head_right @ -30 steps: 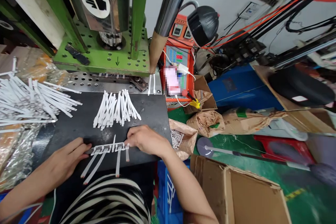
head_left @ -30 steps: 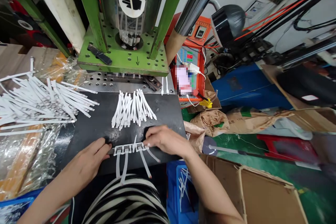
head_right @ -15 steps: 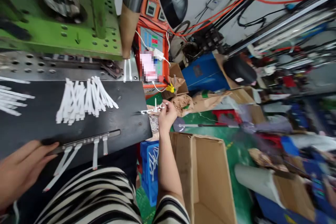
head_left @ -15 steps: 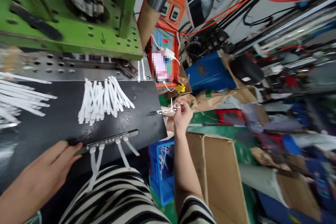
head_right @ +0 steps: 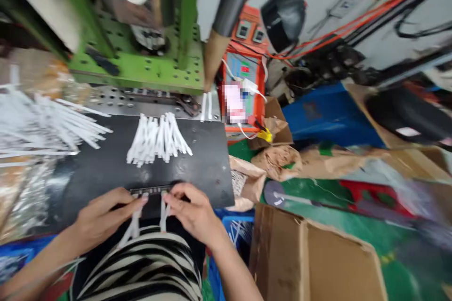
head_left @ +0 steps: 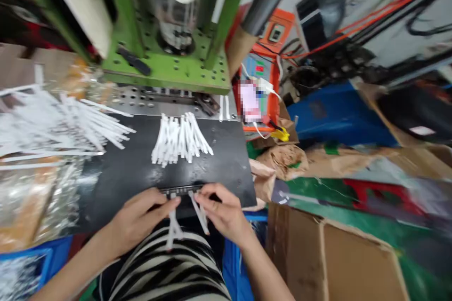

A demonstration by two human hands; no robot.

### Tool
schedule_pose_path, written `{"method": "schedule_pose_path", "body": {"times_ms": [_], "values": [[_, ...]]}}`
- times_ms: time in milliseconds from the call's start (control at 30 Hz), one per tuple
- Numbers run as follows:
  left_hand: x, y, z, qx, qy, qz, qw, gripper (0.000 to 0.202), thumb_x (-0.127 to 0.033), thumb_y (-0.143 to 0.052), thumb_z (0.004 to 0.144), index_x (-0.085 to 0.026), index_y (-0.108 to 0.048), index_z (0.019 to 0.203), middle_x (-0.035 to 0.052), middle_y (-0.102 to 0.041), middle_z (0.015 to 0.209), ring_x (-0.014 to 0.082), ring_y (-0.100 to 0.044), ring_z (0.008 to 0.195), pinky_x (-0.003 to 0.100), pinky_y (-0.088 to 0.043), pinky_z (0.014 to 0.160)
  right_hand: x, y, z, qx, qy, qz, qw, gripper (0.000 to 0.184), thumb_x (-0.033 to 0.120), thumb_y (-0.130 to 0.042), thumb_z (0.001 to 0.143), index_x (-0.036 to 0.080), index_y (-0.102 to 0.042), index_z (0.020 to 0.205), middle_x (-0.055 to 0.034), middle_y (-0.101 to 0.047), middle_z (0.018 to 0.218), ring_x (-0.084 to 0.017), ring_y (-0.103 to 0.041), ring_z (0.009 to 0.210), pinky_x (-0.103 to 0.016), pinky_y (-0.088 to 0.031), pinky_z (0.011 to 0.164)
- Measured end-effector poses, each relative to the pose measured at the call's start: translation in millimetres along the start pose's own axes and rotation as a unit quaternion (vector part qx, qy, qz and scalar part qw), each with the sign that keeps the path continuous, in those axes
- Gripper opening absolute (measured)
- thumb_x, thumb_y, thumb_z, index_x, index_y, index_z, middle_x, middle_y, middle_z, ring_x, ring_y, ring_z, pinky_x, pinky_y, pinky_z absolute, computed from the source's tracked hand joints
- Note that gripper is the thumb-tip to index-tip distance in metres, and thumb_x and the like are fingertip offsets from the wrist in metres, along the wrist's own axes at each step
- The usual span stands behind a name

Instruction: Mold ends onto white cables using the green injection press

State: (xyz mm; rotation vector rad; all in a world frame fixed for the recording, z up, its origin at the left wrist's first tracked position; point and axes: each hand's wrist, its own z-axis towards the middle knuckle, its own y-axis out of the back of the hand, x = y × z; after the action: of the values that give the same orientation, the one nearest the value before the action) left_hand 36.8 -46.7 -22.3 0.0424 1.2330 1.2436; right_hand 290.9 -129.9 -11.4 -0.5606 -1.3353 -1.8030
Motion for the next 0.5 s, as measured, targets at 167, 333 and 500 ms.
{"method": "schedule_pose_path", "body": {"times_ms": [167, 333, 500], "values": [[-9, 1.7, 30, -0.094, 0.008, -0.032, 0.995, 0.020, -0.015, -0.053, 0.098, -0.016, -0.071, 0.104, -0.0010, -0.052, 0.068, 0.0084, -0.050, 0.058, 0.019, -0.042, 0.054, 14, -11, 31, -0.047, -0.048, 0.087, 0.994, 0.024, 0.015, -0.059, 0.092, 0.027, -0.076, 0.103, -0.0034, -0.068, 0.083, -0.017, -0.065, 0.070, -0.028, -0.053, 0.061], [4, 12.8, 80, -0.049, 0.210, -0.009, 0.976, 0.043, -0.027, -0.060, 0.094, -0.014, -0.054, 0.054, -0.0046, -0.041, 0.057, 0.0073, -0.046, 0.053, 0.020, -0.037, 0.054, -25, 18, 95, 0.033, -0.198, 0.084, 0.976, 0.030, 0.039, -0.063, 0.090, 0.019, -0.068, 0.067, -0.0013, -0.063, 0.059, -0.016, -0.058, 0.054, -0.026, -0.045, 0.052], [48, 23.1, 114, 0.001, 0.251, 0.083, 0.964, 0.032, -0.026, -0.060, 0.093, -0.014, -0.059, 0.063, -0.0019, -0.049, 0.062, 0.0118, -0.051, 0.061, 0.024, -0.037, 0.059, -65, 16, 151, 0.082, -0.269, -0.028, 0.959, 0.037, 0.048, -0.060, 0.086, 0.019, -0.063, 0.064, -0.0014, -0.060, 0.054, -0.019, -0.060, 0.053, -0.028, -0.043, 0.055]]}}
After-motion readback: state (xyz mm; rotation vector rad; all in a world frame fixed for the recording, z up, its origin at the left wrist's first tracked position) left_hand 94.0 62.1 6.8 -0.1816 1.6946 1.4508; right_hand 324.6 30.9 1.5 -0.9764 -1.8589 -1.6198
